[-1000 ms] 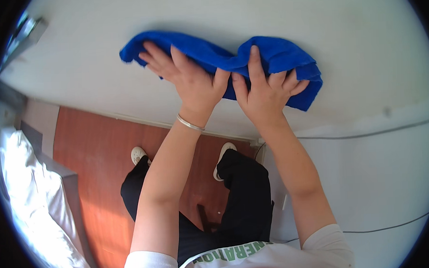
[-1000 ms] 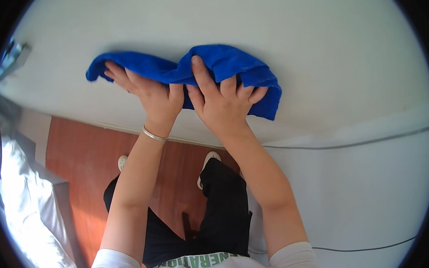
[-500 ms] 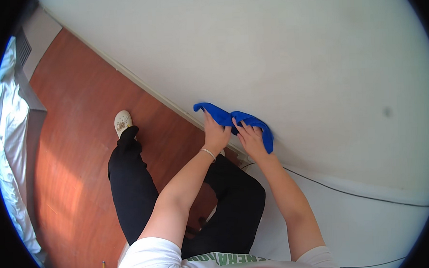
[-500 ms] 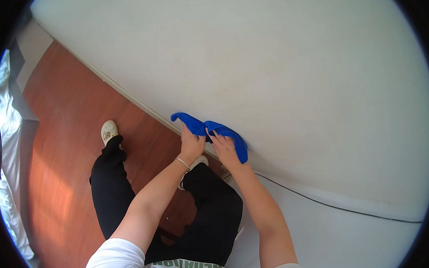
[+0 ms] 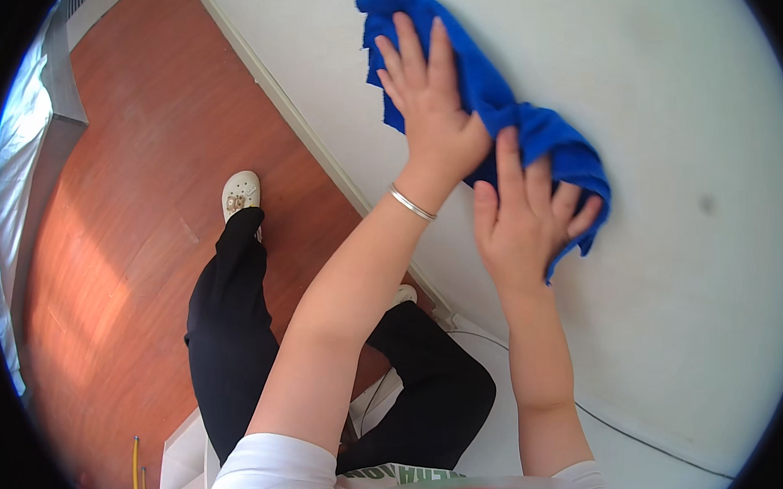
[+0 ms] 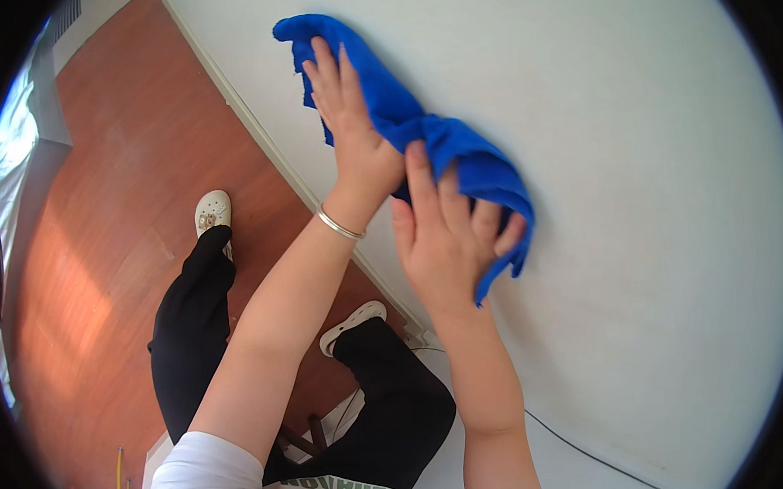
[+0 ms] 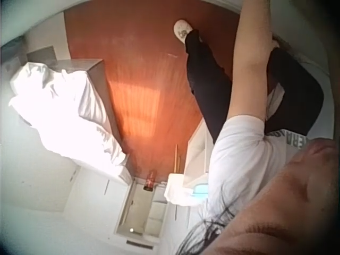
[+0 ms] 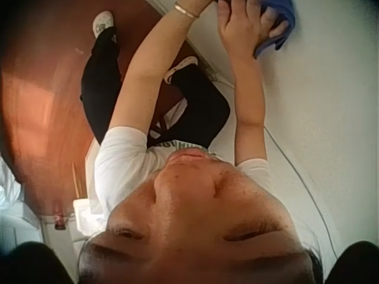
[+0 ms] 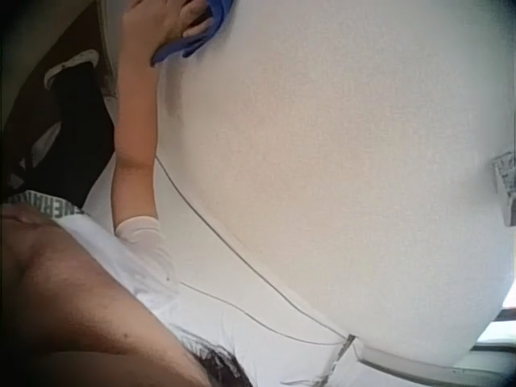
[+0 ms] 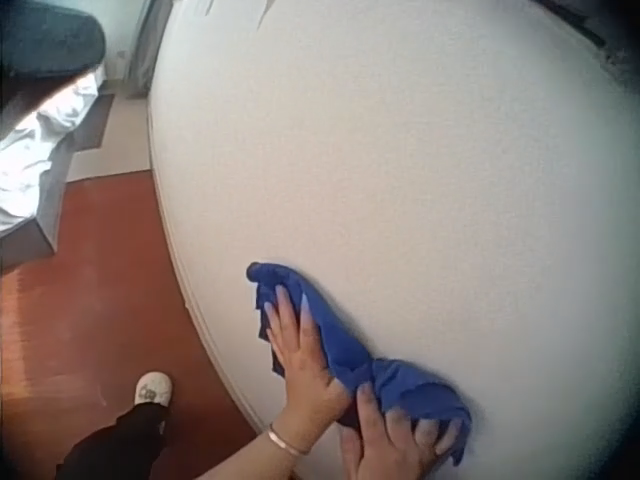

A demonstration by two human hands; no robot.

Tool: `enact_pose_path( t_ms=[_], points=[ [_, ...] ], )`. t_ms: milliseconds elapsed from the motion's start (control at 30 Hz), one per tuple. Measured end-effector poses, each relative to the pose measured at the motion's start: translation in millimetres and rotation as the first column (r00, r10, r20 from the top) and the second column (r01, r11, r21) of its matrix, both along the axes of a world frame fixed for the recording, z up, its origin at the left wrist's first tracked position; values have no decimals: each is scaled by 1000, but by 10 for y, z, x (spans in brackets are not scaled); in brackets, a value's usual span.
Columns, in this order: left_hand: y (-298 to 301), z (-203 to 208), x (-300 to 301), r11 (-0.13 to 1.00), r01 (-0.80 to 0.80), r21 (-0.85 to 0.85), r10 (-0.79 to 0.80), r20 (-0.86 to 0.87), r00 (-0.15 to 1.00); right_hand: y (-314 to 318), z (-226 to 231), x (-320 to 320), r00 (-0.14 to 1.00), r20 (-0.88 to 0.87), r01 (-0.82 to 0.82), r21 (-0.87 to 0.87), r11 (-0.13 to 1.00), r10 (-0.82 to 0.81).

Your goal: Wiping a white wall and windowsill with a blue cloth.

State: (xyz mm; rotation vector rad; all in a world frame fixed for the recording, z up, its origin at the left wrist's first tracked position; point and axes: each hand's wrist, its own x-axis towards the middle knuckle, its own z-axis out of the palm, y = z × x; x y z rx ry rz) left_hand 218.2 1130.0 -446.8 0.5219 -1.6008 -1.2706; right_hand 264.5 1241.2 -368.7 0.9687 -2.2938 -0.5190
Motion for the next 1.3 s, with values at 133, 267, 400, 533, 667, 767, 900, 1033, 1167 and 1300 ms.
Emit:
enact_pose_path(
  t_ms=[133, 267, 400, 533, 667, 767, 900, 1033, 1167, 1300],
  points=[
    [40, -864, 0, 998, -31, 61, 27, 66, 997, -11, -583, -75, 950, 271, -155, -26, 988, 156],
    [-76, -1708, 147, 953, 11, 302, -44, 104, 994, -378, -1146, -100, 795, 562, -218, -84, 972, 227],
    [185, -2464, 136, 934, 43, 354, -116, 188, 975, -310, -1774, -162, 659, 675, -291, -180, 940, 333],
    [952, -2919, 234, 905, 113, 411, -243, 280, 929, -50, -1863, -62, 657, 739, -263, 38, 964, 150],
    [1986, -3023, 466, 867, 193, 458, -371, 338, 865, 599, -1944, 110, 580, 814, -164, 79, 983, 31],
    [2785, -2805, 745, 852, 227, 471, -425, 372, 825, 1046, -1866, 283, 527, 849, -41, 76, 996, -43],
    [2597, -2714, 662, 856, 167, 489, -389, 397, 832, 797, -1304, 333, 576, 794, 40, 209, 977, -194],
    [689, -1230, 291, 877, 109, 469, -202, 153, 968, 165, -692, 176, 953, 280, 52, 227, 972, -116],
    [-131, -1113, 90, 946, 13, 323, -65, 152, 986, -497, -797, 68, 980, 167, 75, 190, 979, -107],
    [-464, -1683, -119, 935, -98, 341, 81, 63, 995, -883, -1158, -179, 880, 468, -135, 85, 987, 80]
  ],
)
